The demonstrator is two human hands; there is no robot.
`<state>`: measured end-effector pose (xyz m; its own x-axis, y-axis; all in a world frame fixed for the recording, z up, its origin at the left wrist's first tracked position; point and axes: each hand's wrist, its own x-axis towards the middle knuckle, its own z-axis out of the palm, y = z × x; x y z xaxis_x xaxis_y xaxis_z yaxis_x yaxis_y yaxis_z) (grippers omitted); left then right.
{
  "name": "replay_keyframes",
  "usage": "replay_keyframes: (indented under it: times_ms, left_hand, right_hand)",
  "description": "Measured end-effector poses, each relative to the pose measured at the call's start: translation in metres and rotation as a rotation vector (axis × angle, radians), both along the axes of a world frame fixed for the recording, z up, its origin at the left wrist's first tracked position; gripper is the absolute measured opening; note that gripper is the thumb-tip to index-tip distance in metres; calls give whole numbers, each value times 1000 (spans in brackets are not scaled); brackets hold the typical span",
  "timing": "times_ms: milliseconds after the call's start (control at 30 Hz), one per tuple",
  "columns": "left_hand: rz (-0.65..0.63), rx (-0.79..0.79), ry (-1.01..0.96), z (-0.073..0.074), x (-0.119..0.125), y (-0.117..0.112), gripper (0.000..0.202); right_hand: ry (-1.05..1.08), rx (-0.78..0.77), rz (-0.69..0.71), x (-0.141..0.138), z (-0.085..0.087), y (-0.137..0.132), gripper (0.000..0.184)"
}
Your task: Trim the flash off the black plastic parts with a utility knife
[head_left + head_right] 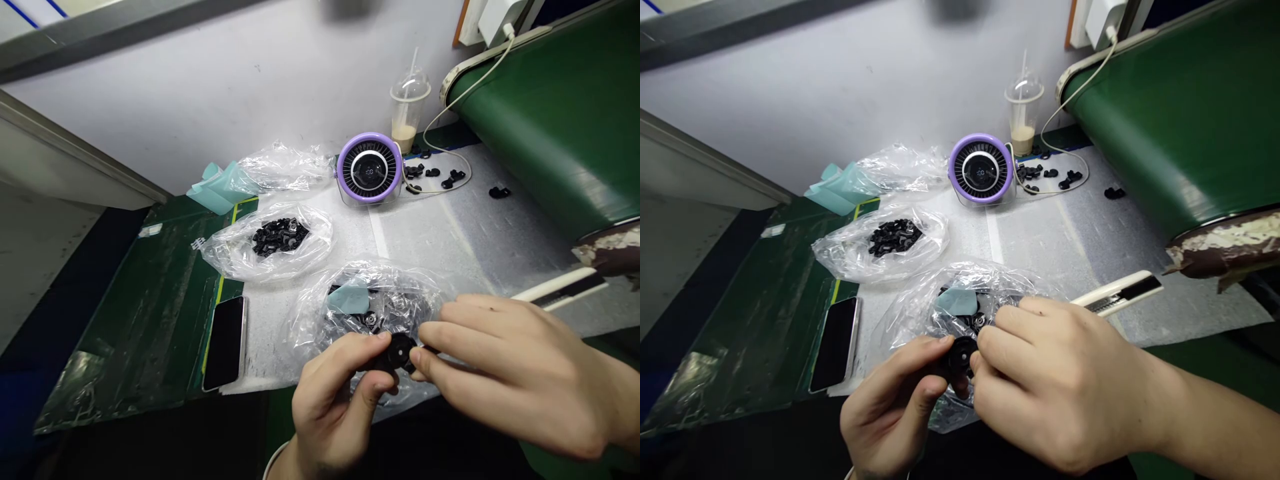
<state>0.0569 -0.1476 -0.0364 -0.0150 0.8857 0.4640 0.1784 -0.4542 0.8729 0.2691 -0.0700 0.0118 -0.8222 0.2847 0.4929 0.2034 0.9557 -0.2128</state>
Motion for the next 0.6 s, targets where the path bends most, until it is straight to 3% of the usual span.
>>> replay_keyframes:
  times_ms: [167, 333, 467, 600]
  left_hand:
    - [1, 41, 31, 1, -2, -1, 31]
    - [-4, 103, -9, -1, -2, 0, 36]
    - [-57, 82, -27, 0, -1, 0, 31]
    - [-15, 36, 36, -1, -4, -1, 42]
  right_hand:
    - [-8, -80, -18, 1, -3, 0, 31]
    - [198, -429, 48, 5, -5, 4, 5]
    - [321, -670, 23, 7, -2, 2, 21]
    - [260, -668, -84, 9, -4, -6, 35]
